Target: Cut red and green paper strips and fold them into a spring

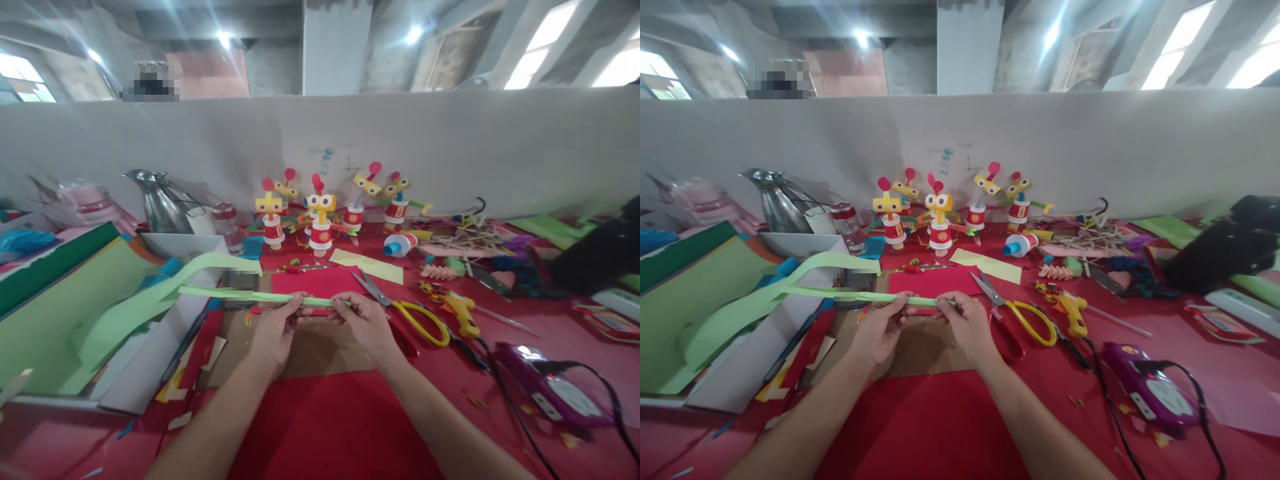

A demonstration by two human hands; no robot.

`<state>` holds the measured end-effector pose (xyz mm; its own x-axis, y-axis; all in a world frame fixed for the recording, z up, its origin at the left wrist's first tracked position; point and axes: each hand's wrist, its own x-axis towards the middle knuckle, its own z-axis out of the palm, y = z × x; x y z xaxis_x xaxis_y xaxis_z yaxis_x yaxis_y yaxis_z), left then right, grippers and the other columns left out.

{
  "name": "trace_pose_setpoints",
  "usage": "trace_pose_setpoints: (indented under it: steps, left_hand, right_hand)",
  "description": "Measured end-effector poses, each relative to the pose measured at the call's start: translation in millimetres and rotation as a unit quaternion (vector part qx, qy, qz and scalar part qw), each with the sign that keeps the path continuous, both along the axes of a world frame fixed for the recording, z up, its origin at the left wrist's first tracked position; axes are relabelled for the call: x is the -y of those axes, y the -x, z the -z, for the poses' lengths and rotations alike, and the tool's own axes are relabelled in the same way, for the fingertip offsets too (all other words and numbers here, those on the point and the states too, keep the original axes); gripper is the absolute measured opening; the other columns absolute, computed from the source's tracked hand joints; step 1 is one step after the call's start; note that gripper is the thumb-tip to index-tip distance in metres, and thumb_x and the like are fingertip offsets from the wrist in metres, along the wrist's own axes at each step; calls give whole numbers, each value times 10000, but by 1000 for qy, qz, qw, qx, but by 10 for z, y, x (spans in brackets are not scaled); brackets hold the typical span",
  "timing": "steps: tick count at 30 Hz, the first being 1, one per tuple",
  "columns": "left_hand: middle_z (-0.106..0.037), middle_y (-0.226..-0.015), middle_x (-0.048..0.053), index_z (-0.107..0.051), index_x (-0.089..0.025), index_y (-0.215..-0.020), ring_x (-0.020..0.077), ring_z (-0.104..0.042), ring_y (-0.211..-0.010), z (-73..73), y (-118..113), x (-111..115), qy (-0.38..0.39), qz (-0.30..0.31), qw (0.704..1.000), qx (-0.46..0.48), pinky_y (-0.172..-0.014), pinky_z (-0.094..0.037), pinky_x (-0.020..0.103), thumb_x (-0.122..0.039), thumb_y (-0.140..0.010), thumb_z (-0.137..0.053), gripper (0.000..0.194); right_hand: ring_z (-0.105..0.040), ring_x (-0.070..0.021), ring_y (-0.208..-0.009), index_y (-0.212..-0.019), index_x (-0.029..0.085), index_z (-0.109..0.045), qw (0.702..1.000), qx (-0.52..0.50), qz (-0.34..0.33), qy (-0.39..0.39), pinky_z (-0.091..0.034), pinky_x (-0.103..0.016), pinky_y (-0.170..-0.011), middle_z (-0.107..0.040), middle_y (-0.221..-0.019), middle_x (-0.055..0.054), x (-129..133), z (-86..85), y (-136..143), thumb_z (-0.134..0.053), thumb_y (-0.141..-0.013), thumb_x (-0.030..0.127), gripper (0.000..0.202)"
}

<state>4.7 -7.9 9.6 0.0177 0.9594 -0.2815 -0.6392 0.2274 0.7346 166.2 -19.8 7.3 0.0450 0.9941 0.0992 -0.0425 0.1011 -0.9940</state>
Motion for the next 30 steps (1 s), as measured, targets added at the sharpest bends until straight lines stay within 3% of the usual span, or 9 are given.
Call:
trace_pose_setpoints:
  steps: [4,7,11,18,25,30]
  left_hand:
    - [-651,-592,9,-712,-91,-738,47,-546,-472,13,-48,44,-3,-7,999,32,-400,-398,123,-172,-589,-793,187]
    - [-675,-637,22,-710,-94,-715,58,-561,-528,38,-106,87,-8,11,999,53,-503,-450,152,-176,-557,-812,205]
    - [-708,-730,38,-702,-126,-703,124,-632,-694,34,-137,108,-36,6,998,53,-687,-490,228,-156,-541,-816,201]
    - [-679,-701,29,-684,-109,-728,36,-508,-515,-91,114,-22,-54,-33,997,54,-461,-383,144,-153,-574,-795,196]
    - [-692,-782,43,-668,-119,-781,36,-509,-516,-112,427,-185,-83,-98,987,92,-445,-398,131,-150,-639,-757,170]
    - [-705,-872,47,-660,-151,-821,37,-525,-554,-121,552,-243,-106,-141,981,79,-518,-430,145,-169,-683,-733,156]
  right_hand:
    - [-618,-134,-661,-875,238,-674,982,-186,-23,16,-484,-275,-654,-681,-714,18,35,68,100,-769,-654,310,251]
    - [-637,-141,-717,-867,224,-705,959,-275,-56,45,-509,-288,-715,-713,-780,3,48,126,227,-791,-623,256,261]
    - [-641,-143,-700,-771,193,-733,959,-281,-19,45,-516,-273,-693,-727,-763,-11,26,160,275,-797,-612,252,182]
    - [-647,-131,-678,-744,203,-736,957,-282,66,19,-523,-246,-636,-726,-745,-4,-20,115,92,-821,-577,247,192]
    - [-645,-116,-674,-724,199,-730,946,-305,102,-31,-540,-254,-691,-726,-737,4,-71,59,-33,-827,-568,204,184]
    - [-653,-118,-694,-740,200,-728,950,-290,102,-49,-535,-234,-660,-724,-758,-3,-89,73,-138,-816,-597,211,168]
